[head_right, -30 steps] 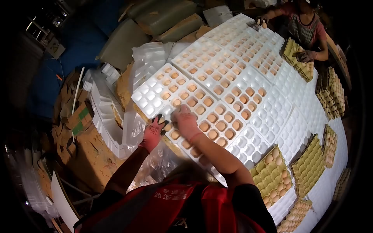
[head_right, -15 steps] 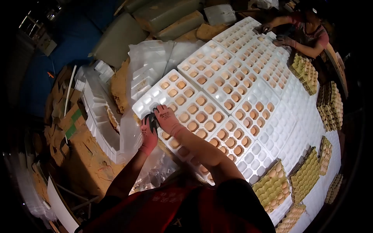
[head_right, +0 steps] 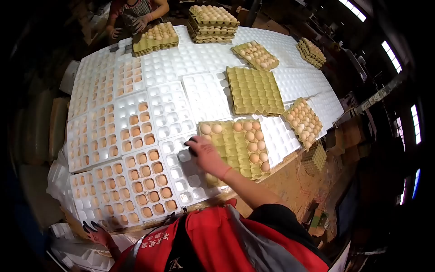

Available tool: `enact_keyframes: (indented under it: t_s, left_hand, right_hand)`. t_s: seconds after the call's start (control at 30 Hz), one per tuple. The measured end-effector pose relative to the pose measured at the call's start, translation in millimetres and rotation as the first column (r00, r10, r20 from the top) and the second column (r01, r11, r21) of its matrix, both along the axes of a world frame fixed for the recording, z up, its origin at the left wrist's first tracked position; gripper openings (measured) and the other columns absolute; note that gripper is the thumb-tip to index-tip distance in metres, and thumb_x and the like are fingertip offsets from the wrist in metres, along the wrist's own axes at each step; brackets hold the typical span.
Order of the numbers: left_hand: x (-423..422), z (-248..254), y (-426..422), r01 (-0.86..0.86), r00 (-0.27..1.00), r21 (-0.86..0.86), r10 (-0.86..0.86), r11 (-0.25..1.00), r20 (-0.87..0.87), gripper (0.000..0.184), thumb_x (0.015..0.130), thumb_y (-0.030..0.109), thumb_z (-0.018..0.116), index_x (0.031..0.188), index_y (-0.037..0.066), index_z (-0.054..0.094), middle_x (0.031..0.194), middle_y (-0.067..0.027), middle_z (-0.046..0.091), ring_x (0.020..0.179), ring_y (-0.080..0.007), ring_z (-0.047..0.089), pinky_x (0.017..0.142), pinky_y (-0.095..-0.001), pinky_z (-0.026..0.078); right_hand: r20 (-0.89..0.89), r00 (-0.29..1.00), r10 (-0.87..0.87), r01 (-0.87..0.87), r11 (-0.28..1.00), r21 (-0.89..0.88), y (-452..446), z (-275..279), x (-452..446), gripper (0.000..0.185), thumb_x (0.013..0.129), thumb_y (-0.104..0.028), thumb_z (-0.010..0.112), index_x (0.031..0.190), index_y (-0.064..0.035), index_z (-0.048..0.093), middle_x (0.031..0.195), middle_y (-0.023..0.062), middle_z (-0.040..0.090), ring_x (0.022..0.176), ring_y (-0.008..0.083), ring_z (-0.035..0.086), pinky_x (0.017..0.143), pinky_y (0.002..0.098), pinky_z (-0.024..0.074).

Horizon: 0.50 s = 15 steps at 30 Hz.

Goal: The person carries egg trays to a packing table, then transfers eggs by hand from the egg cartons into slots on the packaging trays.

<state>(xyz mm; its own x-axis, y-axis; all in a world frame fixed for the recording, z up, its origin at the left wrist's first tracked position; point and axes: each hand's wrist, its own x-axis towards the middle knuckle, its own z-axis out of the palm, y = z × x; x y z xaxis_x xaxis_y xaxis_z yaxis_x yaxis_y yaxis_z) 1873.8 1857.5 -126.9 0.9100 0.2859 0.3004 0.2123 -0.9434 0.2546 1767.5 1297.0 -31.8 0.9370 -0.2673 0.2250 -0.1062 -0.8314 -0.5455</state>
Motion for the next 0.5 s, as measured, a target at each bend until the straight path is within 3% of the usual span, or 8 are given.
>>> enact_keyframes:
  t_s: [0.03,0.1,0.17,0.3,0.4,0.43,0.47,0.5]
  left_hand:
    - [11,3,-34,0.115,0.99,-0.046,-0.111,0.992,0.084,0.039,0.103,0.023,0.054,0.136,0.003,0.055,0.138,-0.0192,0.054,0.118,-0.0357,0.057,0.101,-0.0424,0.046]
    - [33,3,-139,0.42,0.892,-0.692,-0.407,0.587,0.196,0.032,0.098,0.012,0.058,0.127,0.0,0.06,0.123,-0.0128,0.063,0.117,-0.0284,0.059,0.099,-0.0392,0.046]
    - [12,70,-279,0.645,0.674,-0.535,-0.737,0.546,0.061,0.031,0.091,0.006,0.063,0.121,0.003,0.065,0.111,-0.0159,0.065,0.105,-0.0339,0.061,0.095,-0.0407,0.048]
    - [-37,84,-466,0.967,0.102,-0.244,-0.988,0.071,0.116,0.034,0.084,0.016,0.068,0.117,0.009,0.064,0.111,-0.0124,0.063,0.105,-0.0313,0.059,0.091,-0.0411,0.046]
    - [-46,42,-524,0.999,0.051,0.026,-0.987,0.048,-0.155,0.049,0.079,0.02,0.072,0.126,0.011,0.057,0.121,-0.011,0.056,0.113,-0.0301,0.053,0.09,-0.041,0.045]
    - [-49,37,-532,0.997,0.067,0.062,-0.96,0.052,-0.273,0.052,0.077,0.021,0.074,0.125,0.011,0.056,0.123,-0.0107,0.055,0.117,-0.0295,0.051,0.091,-0.0411,0.045]
    - [-49,33,-536,0.996,0.079,0.052,-0.956,0.067,-0.282,0.051,0.076,0.02,0.075,0.123,0.011,0.056,0.122,-0.0107,0.055,0.117,-0.0295,0.051,0.092,-0.0411,0.044]
    - [-45,29,-539,0.996,0.087,0.044,-0.953,0.077,-0.289,0.05,0.076,0.02,0.076,0.121,0.01,0.056,0.122,-0.0106,0.055,0.117,-0.0295,0.051,0.093,-0.0411,0.044]
  right_hand:
    - [-0.04,0.978,-0.203,0.198,0.975,-0.102,-29,4,-13,0.033,0.083,-0.006,0.065,0.116,-0.0074,0.065,0.117,0.013,0.061,0.107,0.0345,0.059,0.09,0.0415,0.0499]
    - [0.177,0.972,-0.157,0.212,0.909,-0.36,-82,1,-20,0.027,0.084,-0.01,0.064,0.11,-0.0039,0.065,0.11,0.0124,0.063,0.103,0.0349,0.059,0.087,0.0447,0.0483]
    - [0.003,0.997,-0.08,0.071,0.861,-0.503,-119,-47,-22,0.029,0.083,-0.012,0.065,0.111,-0.0051,0.066,0.109,0.0136,0.065,0.1,0.0346,0.06,0.09,0.0454,0.0479]
    - [0.08,0.979,-0.19,0.18,0.977,0.115,-145,-31,-42,0.029,0.085,-0.012,0.065,0.113,-0.0032,0.065,0.106,0.012,0.067,0.096,0.0256,0.063,0.087,0.0387,0.0506]
    - [0.088,0.906,-0.415,0.169,0.543,0.822,-186,-17,-74,0.031,0.088,-0.015,0.062,0.115,0.0002,0.064,0.104,0.0098,0.066,0.096,0.0175,0.063,0.083,0.0302,0.0518]
    - [-0.055,0.915,-0.399,0.295,0.571,0.766,-193,-1,-81,0.034,0.085,-0.014,0.063,0.116,0.0009,0.064,0.103,0.013,0.066,0.094,0.0225,0.066,0.083,0.033,0.0533]
    - [-0.02,0.934,-0.358,0.342,0.872,0.35,-193,-4,-86,0.032,0.084,-0.015,0.064,0.112,0.001,0.064,0.102,0.0141,0.067,0.093,0.0245,0.067,0.08,0.0346,0.054]
    - [-0.006,0.951,-0.309,0.304,0.939,-0.158,-193,-7,-89,0.03,0.083,-0.016,0.064,0.108,0.001,0.065,0.102,0.0152,0.067,0.092,0.0266,0.068,0.077,0.0363,0.0547]
